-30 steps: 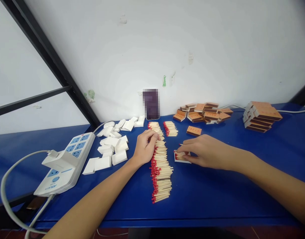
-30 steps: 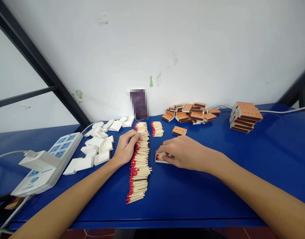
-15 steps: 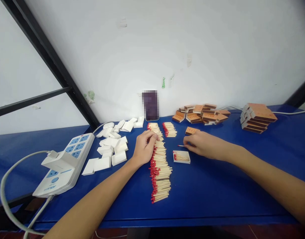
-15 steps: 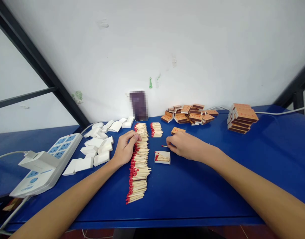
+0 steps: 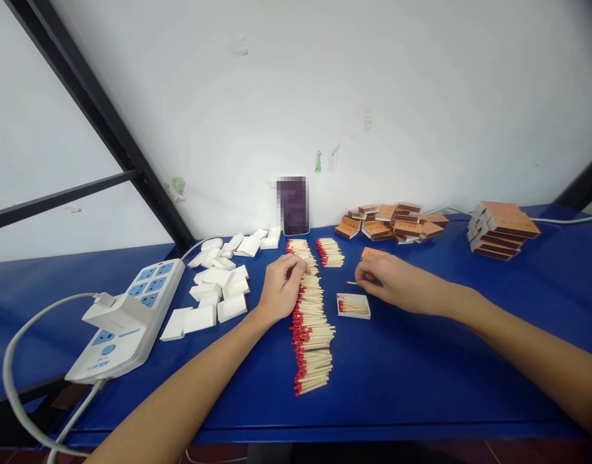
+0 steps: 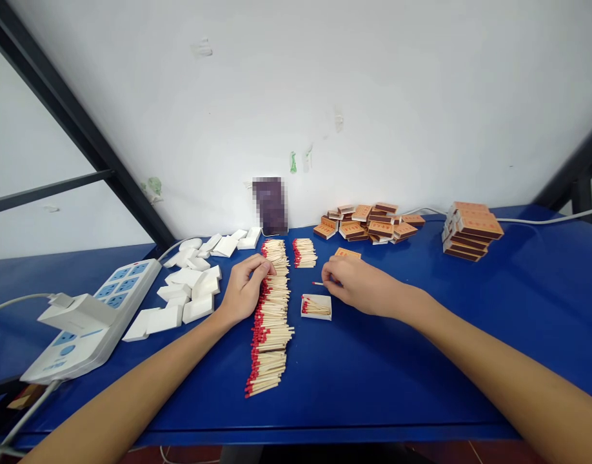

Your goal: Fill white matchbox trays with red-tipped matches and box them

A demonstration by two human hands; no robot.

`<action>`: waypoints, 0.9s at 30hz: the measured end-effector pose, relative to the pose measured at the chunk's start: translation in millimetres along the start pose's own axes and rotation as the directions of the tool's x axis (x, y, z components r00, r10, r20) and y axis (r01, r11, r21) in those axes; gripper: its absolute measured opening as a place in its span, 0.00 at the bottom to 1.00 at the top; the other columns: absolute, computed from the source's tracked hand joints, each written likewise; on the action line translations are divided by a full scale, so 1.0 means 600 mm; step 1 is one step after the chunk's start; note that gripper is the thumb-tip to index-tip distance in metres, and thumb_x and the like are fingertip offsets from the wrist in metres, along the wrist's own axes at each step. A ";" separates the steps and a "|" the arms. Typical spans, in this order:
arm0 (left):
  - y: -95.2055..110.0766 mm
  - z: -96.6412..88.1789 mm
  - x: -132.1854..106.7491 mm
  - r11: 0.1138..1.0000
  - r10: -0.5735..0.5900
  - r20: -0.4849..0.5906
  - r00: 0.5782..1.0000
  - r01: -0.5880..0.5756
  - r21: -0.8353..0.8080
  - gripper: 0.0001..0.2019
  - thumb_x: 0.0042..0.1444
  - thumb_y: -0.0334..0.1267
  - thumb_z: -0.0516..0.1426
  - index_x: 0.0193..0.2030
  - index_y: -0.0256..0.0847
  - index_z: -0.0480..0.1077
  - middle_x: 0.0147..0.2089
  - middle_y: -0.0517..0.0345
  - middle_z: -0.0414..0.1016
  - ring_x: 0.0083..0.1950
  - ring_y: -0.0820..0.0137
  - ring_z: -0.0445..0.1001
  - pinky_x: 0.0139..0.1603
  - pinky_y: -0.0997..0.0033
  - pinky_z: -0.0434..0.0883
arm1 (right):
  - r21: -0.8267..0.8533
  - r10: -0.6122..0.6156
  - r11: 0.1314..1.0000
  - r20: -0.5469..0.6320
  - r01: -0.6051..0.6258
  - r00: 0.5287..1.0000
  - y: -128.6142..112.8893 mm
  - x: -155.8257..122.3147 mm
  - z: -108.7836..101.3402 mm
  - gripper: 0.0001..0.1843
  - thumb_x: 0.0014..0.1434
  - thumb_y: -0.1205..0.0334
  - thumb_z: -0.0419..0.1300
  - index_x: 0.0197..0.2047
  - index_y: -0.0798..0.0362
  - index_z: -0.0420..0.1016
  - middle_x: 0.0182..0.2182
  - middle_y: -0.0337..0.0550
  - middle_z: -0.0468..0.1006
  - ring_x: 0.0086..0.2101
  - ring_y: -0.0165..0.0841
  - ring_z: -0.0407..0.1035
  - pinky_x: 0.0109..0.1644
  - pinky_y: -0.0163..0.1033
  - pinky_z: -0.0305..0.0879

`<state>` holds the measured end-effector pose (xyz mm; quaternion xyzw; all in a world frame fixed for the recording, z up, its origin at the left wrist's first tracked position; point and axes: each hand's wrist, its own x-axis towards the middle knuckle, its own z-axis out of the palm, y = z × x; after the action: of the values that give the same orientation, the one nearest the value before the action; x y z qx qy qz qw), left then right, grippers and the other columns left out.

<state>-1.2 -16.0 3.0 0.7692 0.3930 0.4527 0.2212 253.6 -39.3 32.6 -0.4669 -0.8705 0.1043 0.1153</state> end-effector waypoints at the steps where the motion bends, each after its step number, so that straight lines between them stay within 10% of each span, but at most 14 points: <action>1: 0.000 0.000 0.000 1.000 0.000 0.001 1.000 0.000 0.004 0.15 0.66 0.37 0.49 0.29 0.40 0.70 0.31 0.58 0.71 0.36 0.68 0.70 0.41 0.69 0.63 | 0.003 0.008 1.000 -0.025 -0.008 1.000 -0.009 -0.001 -0.004 0.10 0.63 0.60 0.53 0.31 0.51 0.71 0.31 0.43 0.75 0.33 0.35 0.68 0.36 0.39 0.61; 8: 0.000 0.000 0.000 1.000 0.001 0.002 1.000 -0.001 0.028 0.15 0.66 0.37 0.49 0.29 0.40 0.70 0.31 0.58 0.72 0.35 0.68 0.70 0.40 0.69 0.64 | 0.093 0.011 0.996 0.063 -0.017 0.998 -0.043 -0.007 -0.017 0.11 0.60 0.56 0.57 0.28 0.51 0.71 0.27 0.40 0.74 0.28 0.32 0.65 0.32 0.38 0.57; 13: 0.000 0.000 0.000 0.999 0.012 -0.008 1.000 -0.011 0.050 0.16 0.66 0.37 0.49 0.28 0.40 0.70 0.31 0.58 0.73 0.36 0.67 0.70 0.42 0.68 0.65 | 0.096 0.036 0.994 0.132 -0.049 0.991 -0.043 -0.009 -0.016 0.21 0.62 0.42 0.57 0.46 0.51 0.76 0.22 0.37 0.73 0.24 0.33 0.66 0.30 0.39 0.56; 27: -0.001 -0.001 -0.002 0.996 0.026 -0.004 1.000 -0.025 0.086 0.17 0.68 0.38 0.48 0.29 0.41 0.70 0.31 0.58 0.74 0.37 0.66 0.68 0.43 0.67 0.63 | 0.105 -0.039 0.994 0.151 0.023 0.988 -0.016 -0.003 -0.010 0.24 0.59 0.40 0.61 0.46 0.50 0.80 0.42 0.47 0.78 0.38 0.40 0.71 0.40 0.43 0.65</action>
<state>-1.9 -16.7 2.3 0.7818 0.4029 0.4401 0.1810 248.9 -45.7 41.1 -0.4372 -0.8774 0.1828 0.0741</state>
